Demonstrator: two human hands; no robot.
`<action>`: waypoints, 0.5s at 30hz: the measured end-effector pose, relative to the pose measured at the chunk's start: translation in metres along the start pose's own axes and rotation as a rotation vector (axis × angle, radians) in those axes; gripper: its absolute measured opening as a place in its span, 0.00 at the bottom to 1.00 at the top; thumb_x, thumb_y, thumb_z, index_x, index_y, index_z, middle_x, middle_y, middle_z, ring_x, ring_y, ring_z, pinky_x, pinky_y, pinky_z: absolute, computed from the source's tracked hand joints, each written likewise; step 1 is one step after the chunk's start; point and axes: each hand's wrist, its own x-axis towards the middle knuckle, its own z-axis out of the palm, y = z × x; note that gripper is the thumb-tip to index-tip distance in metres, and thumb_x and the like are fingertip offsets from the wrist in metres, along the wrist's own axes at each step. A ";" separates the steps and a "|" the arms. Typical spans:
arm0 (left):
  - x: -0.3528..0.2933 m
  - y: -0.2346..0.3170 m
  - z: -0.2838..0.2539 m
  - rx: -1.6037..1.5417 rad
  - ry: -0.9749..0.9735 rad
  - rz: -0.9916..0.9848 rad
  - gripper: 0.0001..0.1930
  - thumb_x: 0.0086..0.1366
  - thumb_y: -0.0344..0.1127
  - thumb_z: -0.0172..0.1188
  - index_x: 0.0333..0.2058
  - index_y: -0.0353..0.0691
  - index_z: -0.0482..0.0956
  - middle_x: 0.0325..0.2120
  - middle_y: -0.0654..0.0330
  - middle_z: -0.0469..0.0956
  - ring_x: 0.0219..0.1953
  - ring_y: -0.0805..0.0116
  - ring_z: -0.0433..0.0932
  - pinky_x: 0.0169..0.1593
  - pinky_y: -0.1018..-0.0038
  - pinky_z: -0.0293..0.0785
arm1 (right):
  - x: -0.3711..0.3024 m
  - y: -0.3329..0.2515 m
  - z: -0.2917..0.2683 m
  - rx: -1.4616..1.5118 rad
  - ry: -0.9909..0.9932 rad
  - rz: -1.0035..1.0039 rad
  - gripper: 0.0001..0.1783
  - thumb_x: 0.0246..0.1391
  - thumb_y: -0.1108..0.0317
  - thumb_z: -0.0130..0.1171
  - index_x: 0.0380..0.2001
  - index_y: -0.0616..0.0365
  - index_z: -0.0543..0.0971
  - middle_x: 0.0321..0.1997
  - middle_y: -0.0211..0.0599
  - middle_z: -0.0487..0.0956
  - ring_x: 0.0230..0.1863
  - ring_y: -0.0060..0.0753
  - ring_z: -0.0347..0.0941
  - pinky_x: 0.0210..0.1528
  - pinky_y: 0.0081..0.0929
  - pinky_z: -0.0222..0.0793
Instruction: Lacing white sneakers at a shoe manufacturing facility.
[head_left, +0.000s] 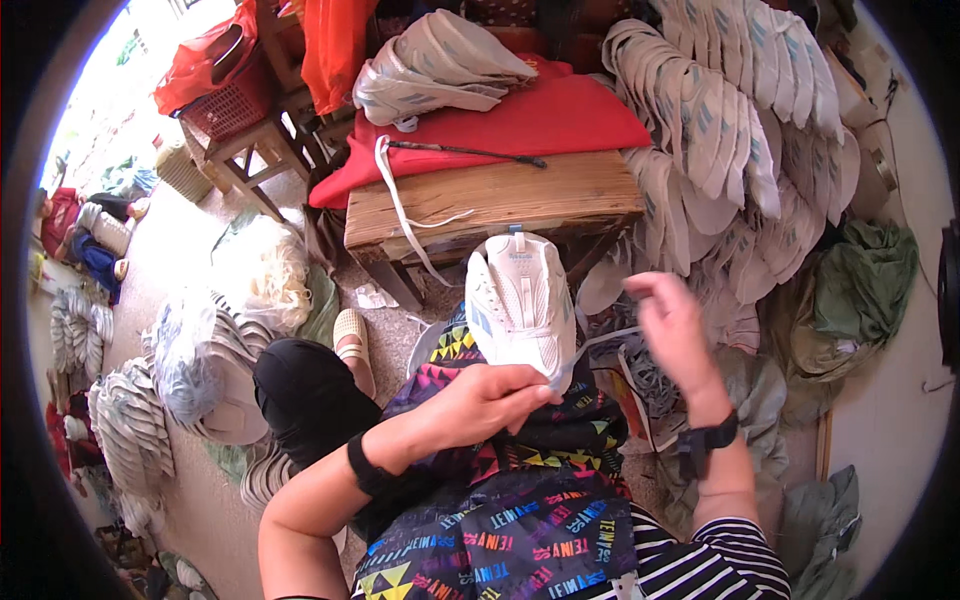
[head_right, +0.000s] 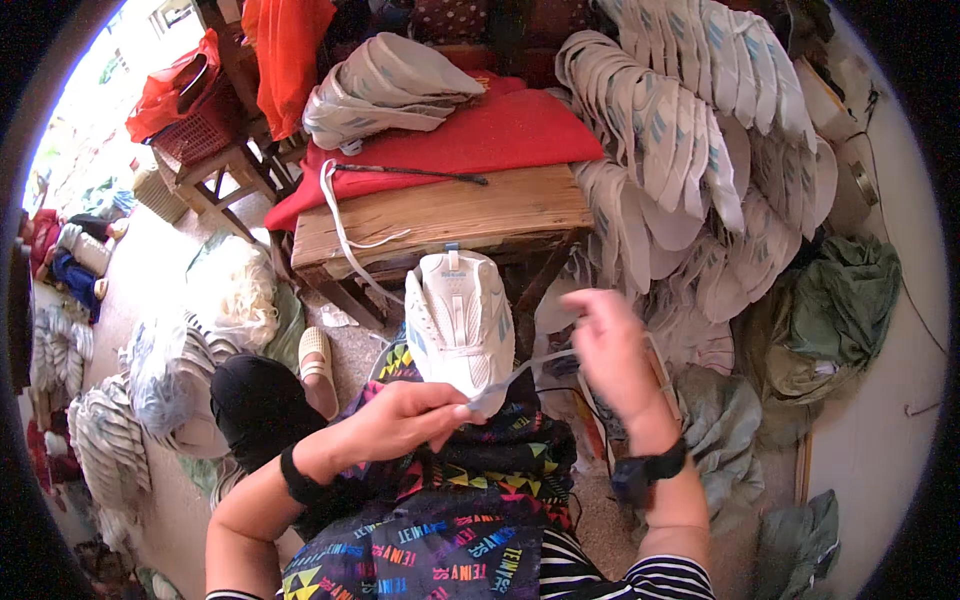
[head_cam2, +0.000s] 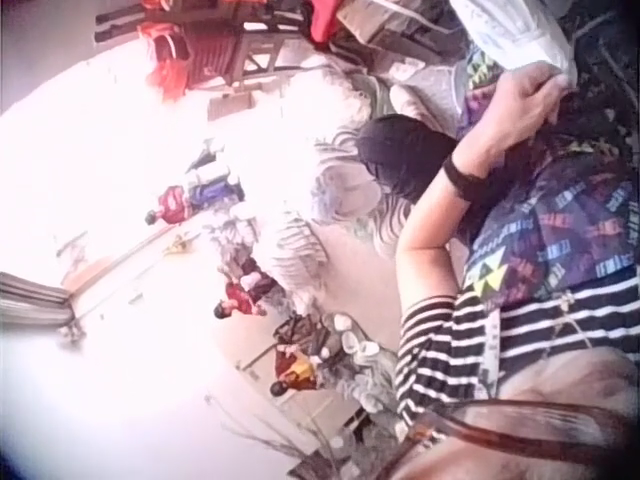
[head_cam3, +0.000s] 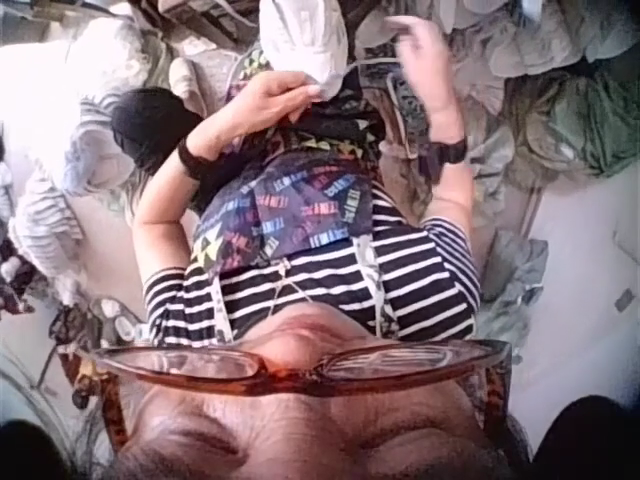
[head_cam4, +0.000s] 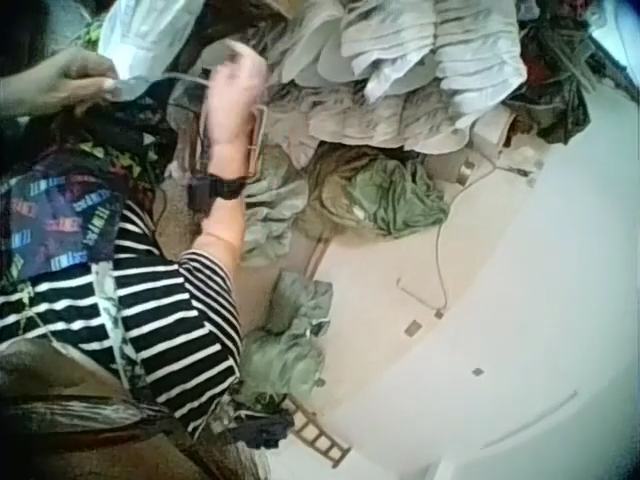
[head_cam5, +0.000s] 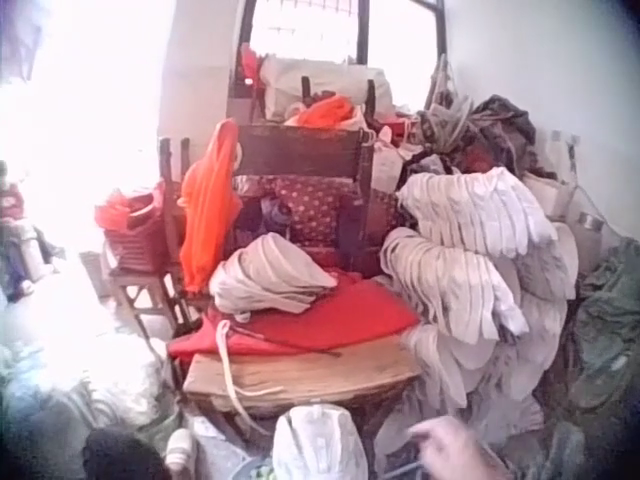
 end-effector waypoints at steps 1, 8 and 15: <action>0.006 -0.001 0.005 -0.001 -0.004 0.002 0.15 0.74 0.40 0.47 0.38 0.35 0.78 0.20 0.70 0.71 0.24 0.82 0.67 0.30 0.81 0.64 | -0.005 -0.023 0.021 0.405 -0.091 0.050 0.13 0.57 0.81 0.47 0.44 0.64 0.75 0.40 0.40 0.77 0.42 0.30 0.76 0.47 0.25 0.71; 0.013 0.000 -0.003 -0.059 0.147 -0.204 0.19 0.73 0.48 0.49 0.33 0.39 0.78 0.19 0.69 0.74 0.18 0.83 0.68 0.22 0.85 0.64 | 0.005 -0.072 0.037 0.637 -0.550 0.269 0.10 0.66 0.70 0.47 0.43 0.63 0.74 0.38 0.38 0.77 0.39 0.24 0.75 0.43 0.24 0.72; 0.011 -0.007 -0.010 -0.085 0.144 -0.138 0.17 0.73 0.44 0.47 0.33 0.38 0.78 0.20 0.68 0.74 0.19 0.82 0.67 0.24 0.83 0.65 | 0.003 -0.062 0.040 0.355 -0.622 0.093 0.11 0.61 0.66 0.56 0.41 0.62 0.77 0.35 0.35 0.78 0.37 0.25 0.73 0.41 0.26 0.71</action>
